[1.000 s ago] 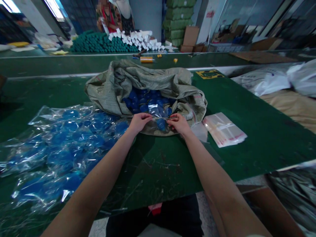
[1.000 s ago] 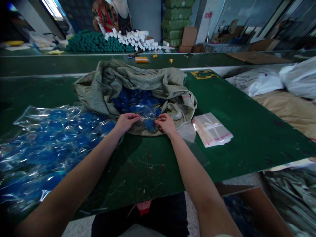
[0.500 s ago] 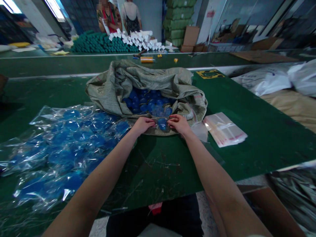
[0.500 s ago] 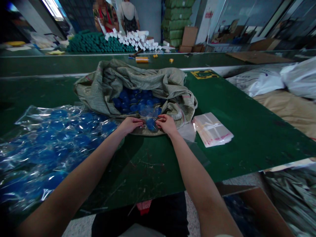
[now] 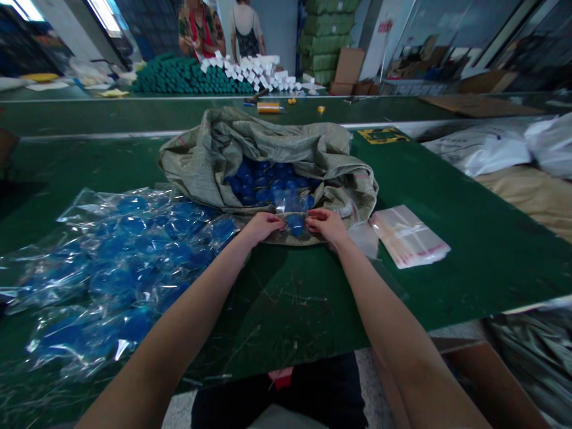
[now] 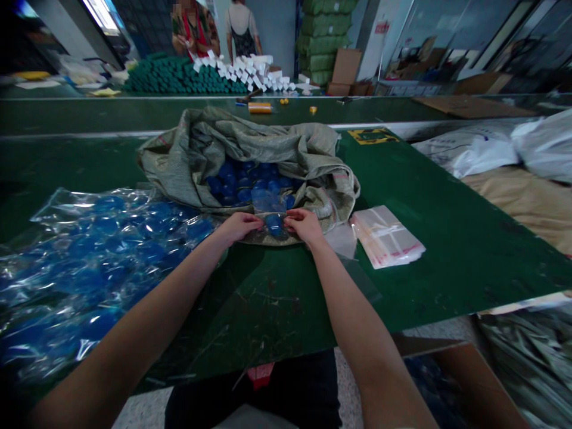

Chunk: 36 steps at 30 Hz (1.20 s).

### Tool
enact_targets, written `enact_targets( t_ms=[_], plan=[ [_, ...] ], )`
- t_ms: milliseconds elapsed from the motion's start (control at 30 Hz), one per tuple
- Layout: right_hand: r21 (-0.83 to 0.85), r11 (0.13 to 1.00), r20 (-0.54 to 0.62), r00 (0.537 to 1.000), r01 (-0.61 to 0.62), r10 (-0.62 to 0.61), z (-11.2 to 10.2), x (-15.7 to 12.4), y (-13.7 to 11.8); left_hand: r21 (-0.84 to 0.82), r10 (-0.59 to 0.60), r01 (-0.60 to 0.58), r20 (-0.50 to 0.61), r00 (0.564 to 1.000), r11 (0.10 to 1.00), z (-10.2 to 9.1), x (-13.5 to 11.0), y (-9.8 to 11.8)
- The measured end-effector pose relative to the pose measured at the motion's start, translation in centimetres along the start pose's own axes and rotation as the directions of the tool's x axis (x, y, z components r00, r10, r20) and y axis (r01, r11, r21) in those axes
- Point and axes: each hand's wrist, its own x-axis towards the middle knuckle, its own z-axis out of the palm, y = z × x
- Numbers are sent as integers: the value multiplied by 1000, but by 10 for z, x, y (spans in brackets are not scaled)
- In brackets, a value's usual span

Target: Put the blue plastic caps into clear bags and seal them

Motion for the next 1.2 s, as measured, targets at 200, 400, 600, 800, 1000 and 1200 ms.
enact_targets(
  t_ms=[200, 400, 600, 800, 1000, 1200],
  plan=[
    [-36, 998, -49, 997, -54, 53, -2, 1, -2, -20, -11, 11, -45, 999, 1000, 1, 4, -3],
    [-148, 983, -95, 991, -112, 99, -2, -4, -9, -38, -60, 59, -35, 998, 998, 2, -2, 4],
    [-199, 977, -64, 996, -80, 68, -4, -5, -11, 163, -65, 76, -72, 995, 984, -8, -2, 11],
    [-209, 975, -31, 997, -80, 75, -7, -1, -8, 130, 67, -38, -233, 970, 991, -5, 11, 26],
    [-115, 988, -8, 994, -107, 107, -10, 5, -5, 44, 74, -66, -228, 971, 997, 0, 22, 22],
    [-94, 987, -13, 992, -127, 126, -12, 6, -3, 36, 48, -42, -194, 980, 998, -3, 22, 15]
  ],
)
